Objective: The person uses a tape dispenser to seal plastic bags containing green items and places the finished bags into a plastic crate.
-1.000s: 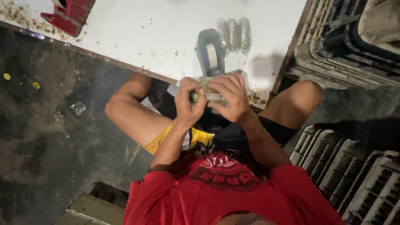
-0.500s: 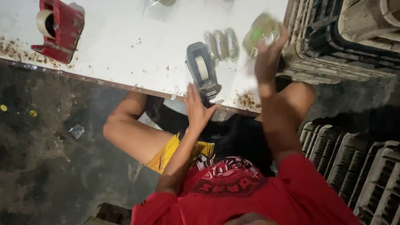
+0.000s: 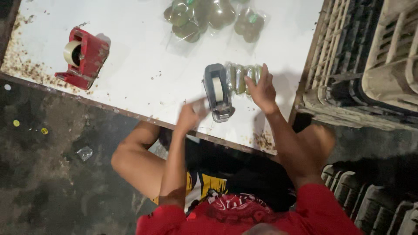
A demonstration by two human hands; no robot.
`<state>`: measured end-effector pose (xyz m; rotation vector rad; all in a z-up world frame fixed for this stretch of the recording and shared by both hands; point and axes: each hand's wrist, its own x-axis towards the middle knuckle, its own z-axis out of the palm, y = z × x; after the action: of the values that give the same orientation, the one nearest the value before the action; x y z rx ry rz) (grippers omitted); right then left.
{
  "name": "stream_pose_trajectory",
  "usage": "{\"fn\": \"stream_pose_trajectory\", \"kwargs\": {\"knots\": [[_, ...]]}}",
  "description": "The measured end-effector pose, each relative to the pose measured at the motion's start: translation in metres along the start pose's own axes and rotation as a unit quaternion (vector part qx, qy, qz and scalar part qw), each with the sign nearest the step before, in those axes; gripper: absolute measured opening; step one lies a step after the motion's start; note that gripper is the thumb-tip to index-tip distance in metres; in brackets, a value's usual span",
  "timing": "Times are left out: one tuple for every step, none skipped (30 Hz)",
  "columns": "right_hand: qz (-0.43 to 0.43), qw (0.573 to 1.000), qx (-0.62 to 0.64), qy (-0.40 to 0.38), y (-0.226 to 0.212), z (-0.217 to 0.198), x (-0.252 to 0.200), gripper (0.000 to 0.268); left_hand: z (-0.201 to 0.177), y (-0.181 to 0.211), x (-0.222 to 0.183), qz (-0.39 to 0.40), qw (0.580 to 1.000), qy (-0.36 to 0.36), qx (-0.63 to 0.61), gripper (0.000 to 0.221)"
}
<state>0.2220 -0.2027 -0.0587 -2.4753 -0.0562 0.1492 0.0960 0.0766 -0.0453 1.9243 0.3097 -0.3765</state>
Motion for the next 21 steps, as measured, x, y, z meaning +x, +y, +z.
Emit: {"fn": "stream_pose_trajectory", "kwargs": {"knots": [[-0.014,1.0,0.0,0.007,-0.004,-0.004,-0.003,0.092,-0.012,-0.001,0.025,0.028,0.989,0.14,0.026,0.069],[-0.027,1.0,-0.001,0.015,-0.008,-0.008,-0.005,0.092,-0.022,0.001,0.059,0.057,0.958,0.276,0.051,0.066],[-0.027,0.999,-0.001,0.018,-0.014,-0.013,-0.004,0.092,-0.031,0.009,0.095,0.17,0.896,0.394,0.112,0.065],[0.0,1.0,-0.017,0.003,-0.02,-0.015,-0.004,0.09,-0.043,0.018,0.127,0.151,0.874,0.437,0.151,0.077],[0.03,0.999,-0.034,-0.012,-0.024,-0.017,-0.007,0.088,-0.05,0.027,0.156,0.146,0.847,0.457,0.229,0.079],[0.034,0.999,-0.034,-0.01,-0.027,-0.021,-0.006,0.088,-0.058,0.036,0.18,0.14,0.815,0.473,0.305,0.083],[0.05,0.998,-0.018,-0.024,-0.029,-0.024,-0.002,0.089,-0.065,0.039,0.193,0.142,0.817,0.469,0.304,0.083],[0.065,0.997,-0.003,-0.039,-0.03,-0.026,-0.002,0.091,-0.072,0.039,0.198,0.022,0.879,0.398,0.261,0.053],[0.063,0.997,-0.002,-0.032,-0.032,-0.028,-0.001,0.091,-0.08,0.046,0.202,-0.094,0.918,0.322,0.211,0.029],[0.055,0.998,-0.003,-0.025,-0.035,-0.03,0.0,0.092,-0.085,0.053,0.199,-0.087,0.919,0.323,0.209,0.029],[0.05,0.998,0.001,-0.024,-0.038,-0.029,-0.004,0.094,-0.093,0.056,0.183,0.097,0.893,0.38,0.222,0.019],[0.051,0.998,0.005,-0.022,-0.04,-0.032,-0.007,0.094,-0.098,0.061,0.164,0.279,0.835,0.417,0.227,0.015],[-0.02,0.992,-0.104,0.061,-0.043,-0.034,-0.009,0.093,-0.103,0.068,0.141,0.282,0.833,0.416,0.232,0.015],[-0.09,0.963,-0.212,0.143,-0.049,-0.038,-0.014,0.092,-0.109,0.074,0.114,0.203,0.918,0.329,0.088,0.019],[-0.093,0.962,-0.209,0.149,-0.057,-0.044,-0.018,0.092,-0.112,0.083,0.087,0.119,0.964,0.231,-0.062,0.023],[-0.157,0.968,-0.134,0.141,-0.066,-0.048,-0.029,0.074,-0.11,0.088,0.058,0.124,0.969,0.165,-0.135,0.023],[-0.219,0.966,-0.061,0.125,-0.075,-0.054,-0.043,0.057,-0.104,0.091,0.028,0.123,0.965,0.096,-0.21,0.023],[-0.282,0.956,0.048,0.063,-0.087,-0.056,-0.056,0.059,-0.093,0.095,0.005,0.119,0.968,0.075,-0.207,0.026],[-0.339,0.928,0.155,-0.002,-0.099,-0.056,-0.071,0.061,-0.078,0.099,-0.016,0.114,0.971,0.052,-0.204,0.03],[-0.34,0.928,0.154,-0.003,-0.108,-0.056,-0.088,0.061,-0.062,0.104,-0.034,0.113,0.944,0.027,-0.31,0.036],[-0.232,0.939,0.228,-0.108,-0.117,-0.058,-0.1,0.058,-0.05,0.112,-0.046,0.115,0.905,0.002,-0.41,0.043]]}}
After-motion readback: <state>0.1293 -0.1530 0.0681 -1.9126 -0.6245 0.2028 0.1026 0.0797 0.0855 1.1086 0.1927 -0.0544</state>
